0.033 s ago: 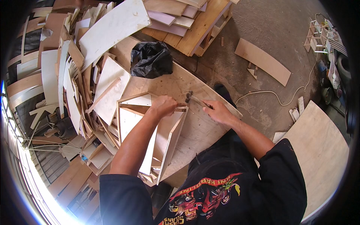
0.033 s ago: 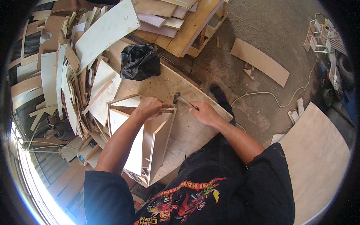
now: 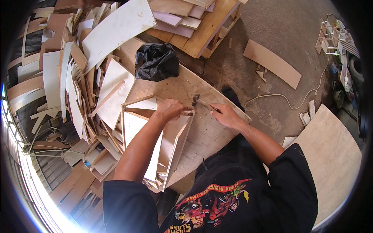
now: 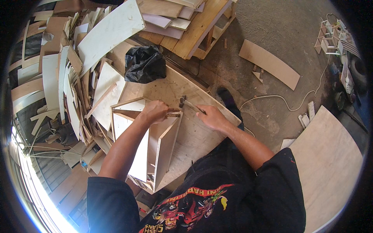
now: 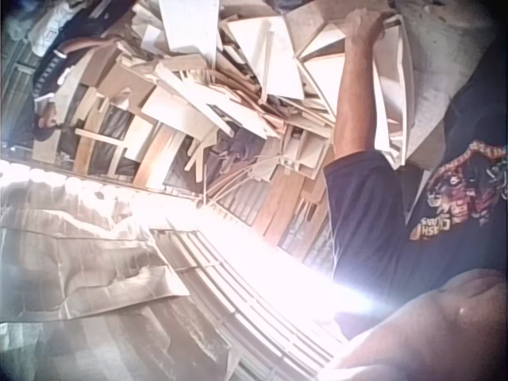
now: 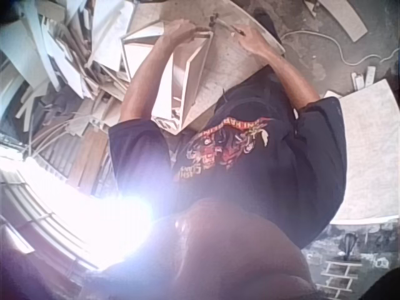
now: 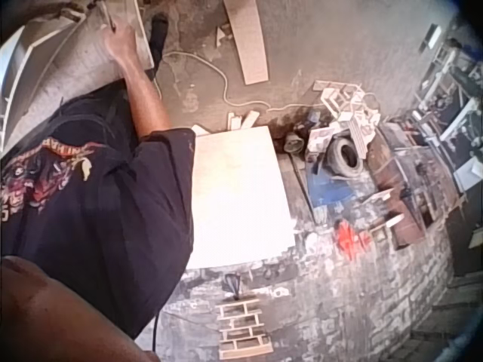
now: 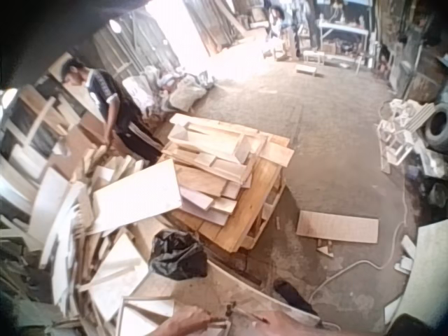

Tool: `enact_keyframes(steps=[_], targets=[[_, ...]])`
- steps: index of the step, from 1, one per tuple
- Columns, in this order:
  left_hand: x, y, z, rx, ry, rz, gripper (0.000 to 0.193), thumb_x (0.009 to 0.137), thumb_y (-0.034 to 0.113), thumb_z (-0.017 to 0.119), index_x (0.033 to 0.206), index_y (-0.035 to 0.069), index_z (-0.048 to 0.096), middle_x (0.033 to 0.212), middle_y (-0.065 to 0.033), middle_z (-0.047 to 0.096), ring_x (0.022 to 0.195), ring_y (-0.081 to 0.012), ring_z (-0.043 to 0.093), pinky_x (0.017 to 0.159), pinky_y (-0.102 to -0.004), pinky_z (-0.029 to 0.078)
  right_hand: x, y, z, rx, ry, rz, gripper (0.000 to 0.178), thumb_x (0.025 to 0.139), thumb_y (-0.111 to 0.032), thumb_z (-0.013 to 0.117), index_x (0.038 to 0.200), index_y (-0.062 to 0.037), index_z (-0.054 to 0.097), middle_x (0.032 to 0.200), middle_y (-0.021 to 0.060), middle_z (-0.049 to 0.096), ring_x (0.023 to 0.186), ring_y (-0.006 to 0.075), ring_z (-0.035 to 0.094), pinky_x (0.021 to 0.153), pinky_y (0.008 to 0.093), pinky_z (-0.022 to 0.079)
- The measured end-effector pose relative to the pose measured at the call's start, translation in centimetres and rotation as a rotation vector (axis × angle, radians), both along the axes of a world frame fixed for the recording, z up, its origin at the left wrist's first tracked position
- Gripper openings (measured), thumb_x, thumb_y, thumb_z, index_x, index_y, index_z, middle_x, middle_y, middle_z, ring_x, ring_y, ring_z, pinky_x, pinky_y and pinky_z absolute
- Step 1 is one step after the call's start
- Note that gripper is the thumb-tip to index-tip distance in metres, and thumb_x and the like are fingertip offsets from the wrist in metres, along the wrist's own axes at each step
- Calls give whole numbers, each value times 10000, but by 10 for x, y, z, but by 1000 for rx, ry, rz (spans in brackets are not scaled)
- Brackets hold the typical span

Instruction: The person assembles a small wooden box by aligning thin wood panels and securing them with nails using a hammer.

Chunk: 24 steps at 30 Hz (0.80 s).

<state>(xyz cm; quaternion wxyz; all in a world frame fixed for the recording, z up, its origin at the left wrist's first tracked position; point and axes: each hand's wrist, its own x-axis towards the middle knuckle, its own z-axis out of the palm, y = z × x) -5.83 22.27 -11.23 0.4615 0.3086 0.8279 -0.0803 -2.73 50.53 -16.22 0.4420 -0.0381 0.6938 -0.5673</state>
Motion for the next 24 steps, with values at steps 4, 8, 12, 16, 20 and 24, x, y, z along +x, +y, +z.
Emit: enact_keyframes(steps=[4, 8, 12, 16, 20, 24], targets=[[-4, 8, 13, 88, 55, 57, 223, 765, 89, 644, 936, 131, 780, 855, -145, 747, 838, -310, 742, 698, -420, 598, -1, 2, -3, 6, -40, 8, 443, 944, -211, 615, 1344, -21, 607, 1140, 242, 704, 1015, 299, 705, 889, 378, 518], [-3, 4, 5, 68, 34, 48, 423, 767, 89, 646, 1142, 259, 747, 856, -121, 743, 836, -309, 736, 716, -425, 594, -1, 2, -3, -11, -26, 8, 455, 940, -219, 621, 1346, -18, 604, 1165, 251, 694, 1036, 314, 699, 899, 385, 516], [-4, 3, 8, 121, 49, 42, 396, 794, 155, 675, 1166, 273, 743, 871, -103, 742, 844, -309, 729, 733, -438, 588, -4, 4, 0, -2, 11, 24, 456, 938, -228, 618, 1339, -13, 602, 1154, 266, 690, 1053, 360, 686, 908, 412, 516], [-12, 13, 18, 141, -26, 81, 468, 821, 268, 713, 1287, 298, 678, 950, -116, 725, 888, -312, 711, 755, -438, 572, 5, 7, -15, 97, 246, 11, 414, 941, -240, 619, 1284, -10, 618, 1075, 282, 692, 1025, 420, 673, 892, 461, 519], [-4, 10, -5, 74, -13, 309, 351, 857, 363, 706, 1193, 265, 727, 962, -108, 727, 889, -330, 703, 760, -452, 561, 9, 6, -11, 169, 335, 36, 330, 941, -258, 627, 1156, -7, 614, 946, 283, 677, 931, 473, 652, 814, 534, 507], [-4, 13, -22, 126, -18, 396, 247, 863, 391, 699, 1016, 219, 787, 898, -90, 736, 871, -336, 701, 754, -452, 554, 13, 6, -14, 174, 379, 23, 305, 943, -258, 628, 1121, -14, 590, 901, 277, 673, 885, 474, 651, 771, 552, 497]])
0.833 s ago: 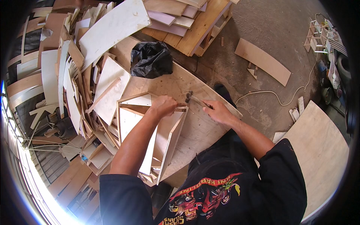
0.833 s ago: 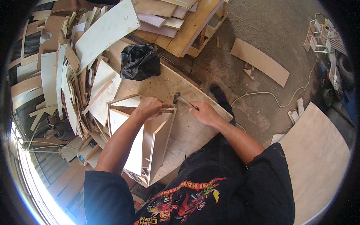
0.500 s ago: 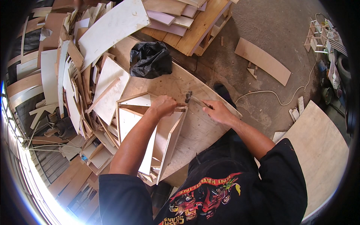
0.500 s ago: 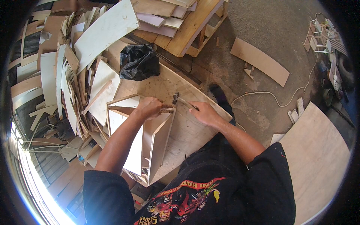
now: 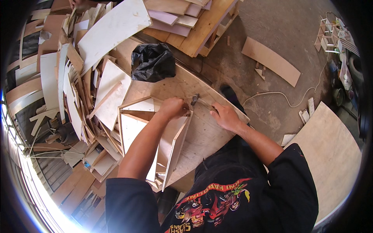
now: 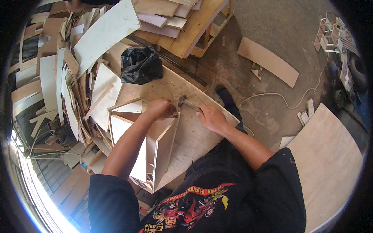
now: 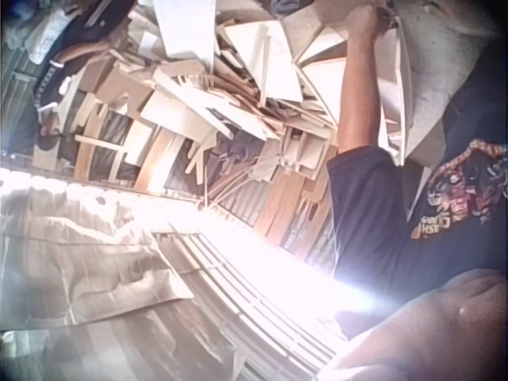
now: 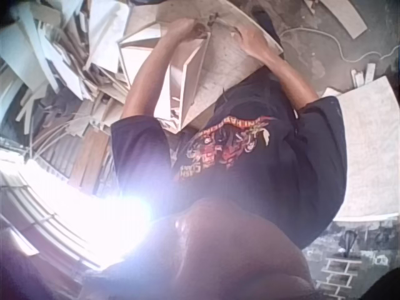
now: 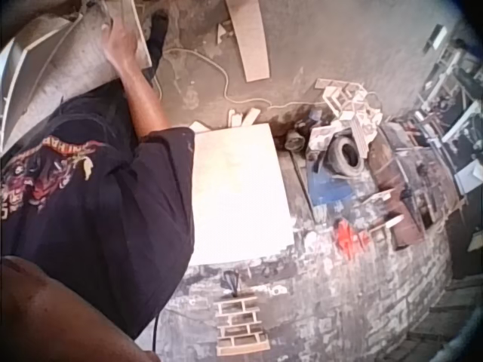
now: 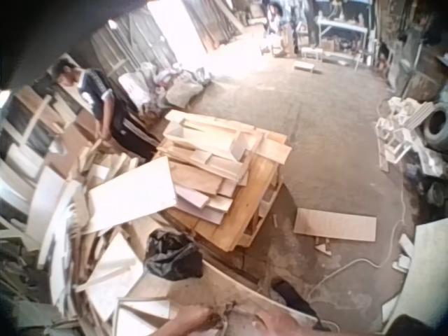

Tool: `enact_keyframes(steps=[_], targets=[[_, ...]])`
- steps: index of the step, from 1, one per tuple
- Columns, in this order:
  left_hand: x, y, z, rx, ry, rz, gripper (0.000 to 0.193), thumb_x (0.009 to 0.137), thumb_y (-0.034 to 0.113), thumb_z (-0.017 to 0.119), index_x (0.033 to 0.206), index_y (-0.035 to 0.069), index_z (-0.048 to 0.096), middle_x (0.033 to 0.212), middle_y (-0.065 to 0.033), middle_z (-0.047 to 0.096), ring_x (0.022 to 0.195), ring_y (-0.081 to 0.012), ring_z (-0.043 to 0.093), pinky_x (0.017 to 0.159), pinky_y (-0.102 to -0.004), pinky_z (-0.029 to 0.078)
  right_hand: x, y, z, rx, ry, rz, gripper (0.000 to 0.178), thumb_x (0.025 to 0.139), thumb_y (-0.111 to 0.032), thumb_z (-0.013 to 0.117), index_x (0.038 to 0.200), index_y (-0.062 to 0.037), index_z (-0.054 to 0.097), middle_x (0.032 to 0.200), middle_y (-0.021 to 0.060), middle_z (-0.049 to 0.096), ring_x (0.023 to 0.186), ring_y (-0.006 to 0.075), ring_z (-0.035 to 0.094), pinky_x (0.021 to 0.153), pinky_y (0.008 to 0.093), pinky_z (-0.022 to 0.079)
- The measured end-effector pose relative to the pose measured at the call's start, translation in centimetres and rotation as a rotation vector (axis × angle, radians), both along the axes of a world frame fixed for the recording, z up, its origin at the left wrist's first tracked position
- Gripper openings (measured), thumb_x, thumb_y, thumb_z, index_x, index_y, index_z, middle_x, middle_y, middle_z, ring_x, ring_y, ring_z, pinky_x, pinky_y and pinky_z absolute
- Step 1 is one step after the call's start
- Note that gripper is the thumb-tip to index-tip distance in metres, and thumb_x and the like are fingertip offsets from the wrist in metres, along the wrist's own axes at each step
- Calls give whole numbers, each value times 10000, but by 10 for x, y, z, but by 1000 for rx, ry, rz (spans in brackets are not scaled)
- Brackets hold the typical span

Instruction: The person assembles a small wooden box by aligning thin wood panels and securing them with nails using a hammer.

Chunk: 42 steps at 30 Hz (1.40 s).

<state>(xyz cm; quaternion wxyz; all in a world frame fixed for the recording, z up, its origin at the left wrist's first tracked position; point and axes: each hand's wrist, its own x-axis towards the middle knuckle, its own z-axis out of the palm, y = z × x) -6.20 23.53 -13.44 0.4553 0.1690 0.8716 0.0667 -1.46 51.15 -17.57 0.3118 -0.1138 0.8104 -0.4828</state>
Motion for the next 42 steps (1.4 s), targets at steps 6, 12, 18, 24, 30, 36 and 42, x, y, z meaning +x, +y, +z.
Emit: enact_keyframes(steps=[6, 12, 18, 24, 30, 36, 42], targets=[[-4, 8, 2, -12, 10, -11, 193, 820, 378, 720, 899, 222, 801, 826, -77, 734, 860, -299, 707, 735, -446, 539, 0, 1, -7, 11, -29, -4, 325, 942, -276, 625, 1142, -22, 587, 909, 270, 679, 885, 473, 658, 767, 552, 503], [0, 15, 5, -44, 135, -39, 208, 802, 379, 723, 897, 211, 800, 814, -92, 736, 831, -310, 703, 775, -454, 524, -1, 1, -9, -25, -11, -2, 345, 947, -287, 615, 1176, -32, 586, 917, 271, 682, 896, 469, 663, 778, 555, 506], [5, 10, -16, -61, 4, 111, 177, 805, 321, 706, 865, 182, 798, 832, -113, 740, 821, -335, 710, 788, -444, 535, 0, 1, -11, -4, -27, 15, 359, 944, -301, 613, 1187, -39, 589, 931, 273, 684, 900, 469, 663, 775, 555, 508], [1, 24, -9, -155, 35, 38, 188, 797, 314, 716, 855, 153, 794, 836, -143, 740, 828, -340, 720, 772, -464, 550, -2, 2, -5, 25, -24, 23, 362, 946, -309, 613, 1192, -45, 582, 932, 262, 687, 906, 459, 666, 770, 549, 511], [11, 28, -14, -256, 123, -1, 207, 782, 316, 741, 827, 117, 776, 865, -170, 738, 866, -365, 719, 785, -475, 553, -1, 1, -1, 29, -13, 16, 357, 951, -304, 606, 1196, -46, 576, 931, 250, 692, 909, 447, 671, 772, 546, 512], [-7, 20, -5, -167, 87, 374, 178, 832, 229, 702, 888, 76, 775, 928, -209, 735, 940, -380, 710, 840, -471, 559, -2, 0, -3, 67, -42, 12, 360, 948, -309, 610, 1190, -45, 580, 927, 249, 694, 898, 444, 674, 763, 544, 517], [-5, 6, 19, -134, 126, 473, 248, 872, 299, 735, 952, 71, 788, 907, -206, 735, 866, -388, 713, 770, -462, 552, 7, -6, 5, 124, 107, 10, 328, 920, -287, 647, 1144, -50, 604, 891, 207, 684, 857, 403, 680, 721, 532, 526]])
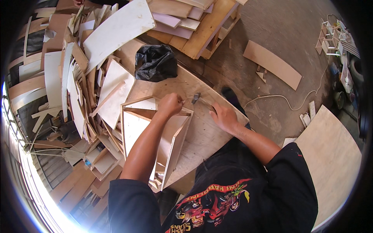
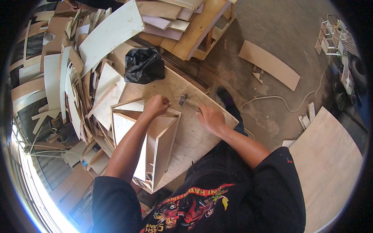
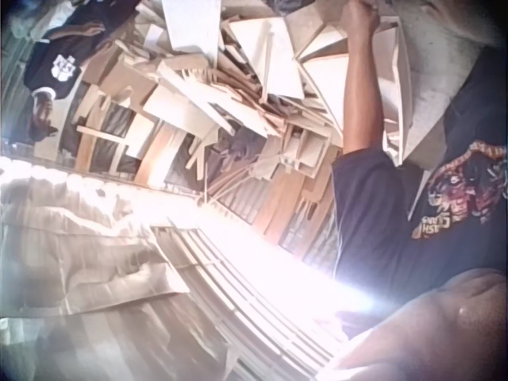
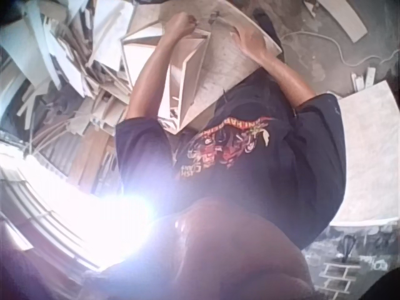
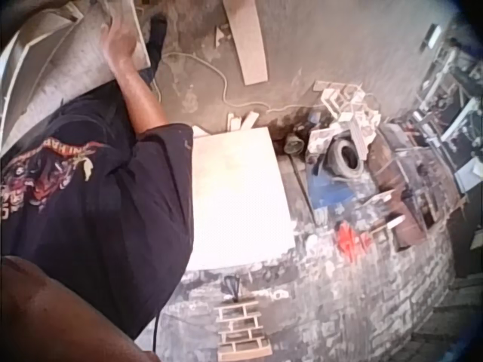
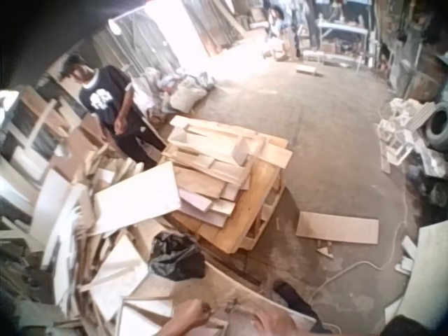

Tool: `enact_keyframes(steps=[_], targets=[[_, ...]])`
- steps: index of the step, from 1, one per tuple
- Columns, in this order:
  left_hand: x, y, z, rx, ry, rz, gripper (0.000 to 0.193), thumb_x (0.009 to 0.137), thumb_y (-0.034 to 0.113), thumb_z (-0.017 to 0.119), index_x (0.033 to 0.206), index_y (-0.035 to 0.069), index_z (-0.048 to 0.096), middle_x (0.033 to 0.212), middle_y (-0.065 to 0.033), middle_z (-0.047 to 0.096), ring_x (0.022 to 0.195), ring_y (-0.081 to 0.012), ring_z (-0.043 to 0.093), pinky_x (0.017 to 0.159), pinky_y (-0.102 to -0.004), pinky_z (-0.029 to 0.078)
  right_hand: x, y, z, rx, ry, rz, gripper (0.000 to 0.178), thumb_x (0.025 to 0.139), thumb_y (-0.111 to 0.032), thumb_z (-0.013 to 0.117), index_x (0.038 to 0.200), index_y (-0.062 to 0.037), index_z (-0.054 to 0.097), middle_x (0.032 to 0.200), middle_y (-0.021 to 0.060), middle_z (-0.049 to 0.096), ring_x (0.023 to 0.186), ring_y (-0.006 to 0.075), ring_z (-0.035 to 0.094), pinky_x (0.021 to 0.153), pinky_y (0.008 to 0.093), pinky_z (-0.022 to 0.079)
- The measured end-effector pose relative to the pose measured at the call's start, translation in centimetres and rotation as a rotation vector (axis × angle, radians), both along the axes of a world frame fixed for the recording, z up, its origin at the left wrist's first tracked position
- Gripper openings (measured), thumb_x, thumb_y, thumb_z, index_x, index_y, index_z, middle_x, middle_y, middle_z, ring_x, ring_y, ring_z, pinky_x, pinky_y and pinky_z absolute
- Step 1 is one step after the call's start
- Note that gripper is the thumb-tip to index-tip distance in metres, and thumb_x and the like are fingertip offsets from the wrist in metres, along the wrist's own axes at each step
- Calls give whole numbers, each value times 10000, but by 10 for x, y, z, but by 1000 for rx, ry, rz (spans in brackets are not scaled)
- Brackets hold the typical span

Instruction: The person assembles a small wooden box by aligning thin wood panels and securing them with nails using a hammer.

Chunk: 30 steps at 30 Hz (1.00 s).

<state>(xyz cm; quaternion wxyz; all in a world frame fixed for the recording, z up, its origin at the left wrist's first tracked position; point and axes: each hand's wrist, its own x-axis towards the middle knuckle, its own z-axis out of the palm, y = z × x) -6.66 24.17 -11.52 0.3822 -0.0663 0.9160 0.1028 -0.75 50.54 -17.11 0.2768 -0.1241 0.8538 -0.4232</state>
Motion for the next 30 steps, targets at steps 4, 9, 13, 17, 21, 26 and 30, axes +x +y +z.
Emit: enact_keyframes(steps=[4, 9, 13, 17, 21, 26, 30], targets=[[7, -7, 7, 98, 32, 118, 258, 866, 292, 736, 925, 47, 789, 863, -222, 730, 846, -384, 716, 762, -459, 552, 11, 0, -6, 31, 259, -7, 302, 909, -270, 664, 1108, -50, 612, 922, 182, 675, 858, 383, 677, 722, 513, 533], [13, -7, 6, 269, -22, 275, 290, 852, 307, 755, 903, 23, 781, 814, -221, 723, 784, -390, 711, 714, -437, 546, 10, 0, -11, 25, 117, -36, 314, 913, -261, 664, 1130, -37, 622, 978, 191, 680, 885, 394, 676, 756, 490, 538], [11, 4, -3, 167, -81, 199, 279, 839, 305, 771, 898, 32, 781, 841, -205, 731, 806, -376, 715, 724, -445, 546, 8, 1, -8, 5, 52, -56, 336, 921, -259, 656, 1160, -25, 618, 968, 219, 691, 892, 408, 682, 763, 490, 540], [13, 12, -16, 70, -62, 98, 254, 814, 323, 798, 909, 87, 793, 902, -179, 743, 875, -372, 714, 768, -459, 547, 6, 2, -7, -39, 21, -76, 330, 926, -254, 647, 1155, -17, 620, 920, 248, 695, 878, 422, 686, 768, 503, 535], [11, 18, -15, 31, -118, 53, 215, 812, 339, 799, 912, 149, 809, 917, -163, 751, 908, -366, 715, 800, -459, 549, 4, 5, -6, -66, 5, -101, 317, 922, -251, 648, 1133, -16, 623, 918, 250, 692, 888, 430, 680, 775, 515, 525], [16, 15, -21, -9, -122, -32, 278, 806, 366, 791, 935, 120, 801, 923, -163, 751, 883, -352, 722, 782, -447, 553, 3, 6, -9, -95, -27, -82, 322, 923, -260, 643, 1138, -21, 617, 938, 247, 690, 918, 430, 671, 788, 514, 517], [19, 14, -25, -16, -140, -16, 271, 810, 374, 787, 925, 130, 805, 910, -136, 757, 876, -335, 726, 786, -446, 553, 2, 8, -9, -109, -53, -76, 328, 927, -267, 638, 1153, -30, 616, 963, 242, 691, 927, 427, 670, 794, 511, 518]])
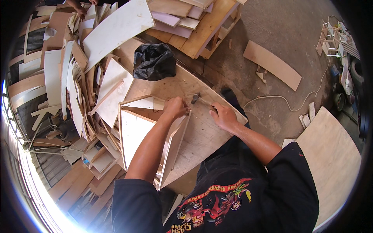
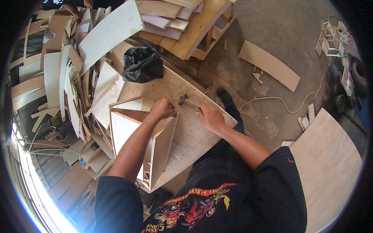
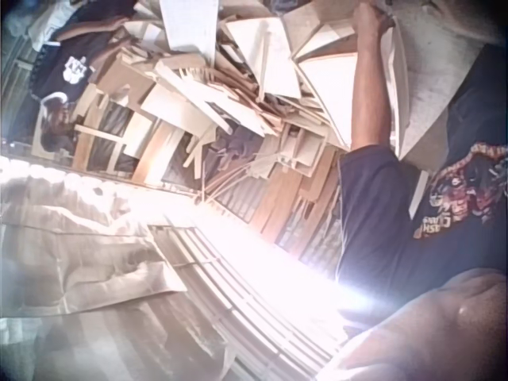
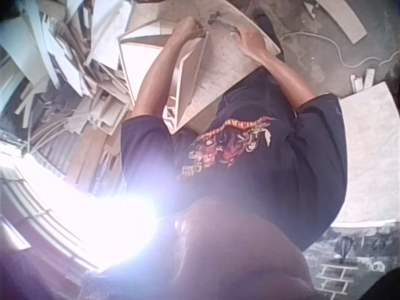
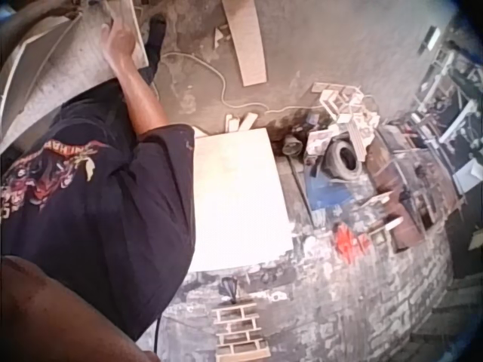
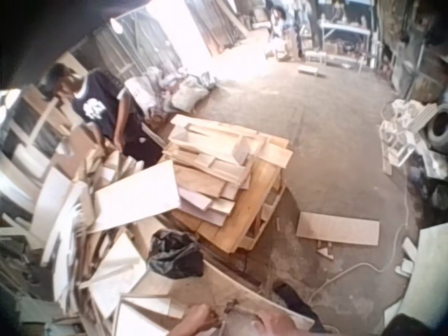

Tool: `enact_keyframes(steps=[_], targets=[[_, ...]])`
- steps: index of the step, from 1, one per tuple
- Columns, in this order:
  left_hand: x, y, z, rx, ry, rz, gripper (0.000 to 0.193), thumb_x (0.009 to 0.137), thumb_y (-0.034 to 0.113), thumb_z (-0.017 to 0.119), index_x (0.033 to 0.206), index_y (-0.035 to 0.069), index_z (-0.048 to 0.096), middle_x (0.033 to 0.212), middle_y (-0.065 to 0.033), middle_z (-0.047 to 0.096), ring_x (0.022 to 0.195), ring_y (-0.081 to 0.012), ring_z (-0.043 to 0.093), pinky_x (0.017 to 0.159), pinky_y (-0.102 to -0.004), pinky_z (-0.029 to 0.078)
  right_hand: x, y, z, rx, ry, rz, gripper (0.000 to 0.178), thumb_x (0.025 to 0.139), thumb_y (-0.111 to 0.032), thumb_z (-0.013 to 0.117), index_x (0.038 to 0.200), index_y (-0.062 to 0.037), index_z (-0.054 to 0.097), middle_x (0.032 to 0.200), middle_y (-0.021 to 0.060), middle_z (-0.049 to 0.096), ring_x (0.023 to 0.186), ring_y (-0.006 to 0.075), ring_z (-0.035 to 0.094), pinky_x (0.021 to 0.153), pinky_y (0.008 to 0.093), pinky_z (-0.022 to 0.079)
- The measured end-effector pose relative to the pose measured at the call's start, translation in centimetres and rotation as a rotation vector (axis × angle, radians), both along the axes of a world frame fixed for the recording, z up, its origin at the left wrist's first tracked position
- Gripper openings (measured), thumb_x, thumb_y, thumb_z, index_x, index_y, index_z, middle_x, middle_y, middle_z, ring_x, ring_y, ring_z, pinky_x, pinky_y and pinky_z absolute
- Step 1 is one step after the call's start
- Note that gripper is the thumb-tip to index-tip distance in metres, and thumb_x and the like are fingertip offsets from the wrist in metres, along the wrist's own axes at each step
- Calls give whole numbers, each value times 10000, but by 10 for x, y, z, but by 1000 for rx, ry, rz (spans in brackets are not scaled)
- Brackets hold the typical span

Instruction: The person assembles a small wooden box by aligning thin wood panels and securing them with nails using a hammer.

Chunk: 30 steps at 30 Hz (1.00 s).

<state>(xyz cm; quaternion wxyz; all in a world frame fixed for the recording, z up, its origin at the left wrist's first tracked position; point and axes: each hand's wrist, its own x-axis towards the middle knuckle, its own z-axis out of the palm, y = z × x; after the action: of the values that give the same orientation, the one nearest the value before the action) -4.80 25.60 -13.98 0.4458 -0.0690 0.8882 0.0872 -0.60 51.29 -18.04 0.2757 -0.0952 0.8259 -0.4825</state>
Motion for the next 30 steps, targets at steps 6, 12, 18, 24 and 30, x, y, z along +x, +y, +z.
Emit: enact_keyframes(steps=[6, 12, 18, 24, 30], targets=[[1, 4, 2, -8, 26, 4, 238, 817, 366, 793, 897, 142, 811, 891, -137, 757, 872, -327, 727, 798, -443, 549, -4, 2, 3, 39, -47, 41, 341, 930, -269, 642, 1176, -34, 604, 1004, 229, 692, 940, 422, 673, 784, 513, 526], [-1, 7, 8, -8, 43, -50, 220, 814, 358, 796, 889, 152, 813, 887, -139, 754, 875, -333, 723, 804, -443, 551, -5, 2, 3, 21, -24, 42, 322, 926, -261, 649, 1153, -36, 603, 983, 226, 693, 937, 419, 675, 775, 512, 527], [-3, 9, 9, -28, 53, -135, 188, 803, 335, 794, 885, 167, 815, 892, -133, 755, 880, -337, 723, 804, -437, 557, -4, 2, 1, -4, -22, 14, 314, 911, -251, 662, 1136, -36, 612, 982, 230, 693, 935, 416, 675, 785, 506, 525], [2, 4, -3, -48, 70, -210, 189, 793, 318, 788, 891, 159, 815, 900, -149, 751, 875, -349, 721, 792, -440, 562, -2, 5, -4, -119, -9, -14, 365, 882, -194, 667, 1200, -23, 618, 995, 247, 690, 946, 419, 674, 832, 494, 522], [-5, 8, 6, -7, 3, -80, 214, 781, 329, 800, 896, 150, 815, 903, -162, 750, 878, -356, 721, 788, -451, 561, -3, 10, 4, -211, -209, -8, 384, 858, -165, 694, 1197, 5, 630, 1017, 268, 687, 988, 405, 675, 860, 454, 518]])
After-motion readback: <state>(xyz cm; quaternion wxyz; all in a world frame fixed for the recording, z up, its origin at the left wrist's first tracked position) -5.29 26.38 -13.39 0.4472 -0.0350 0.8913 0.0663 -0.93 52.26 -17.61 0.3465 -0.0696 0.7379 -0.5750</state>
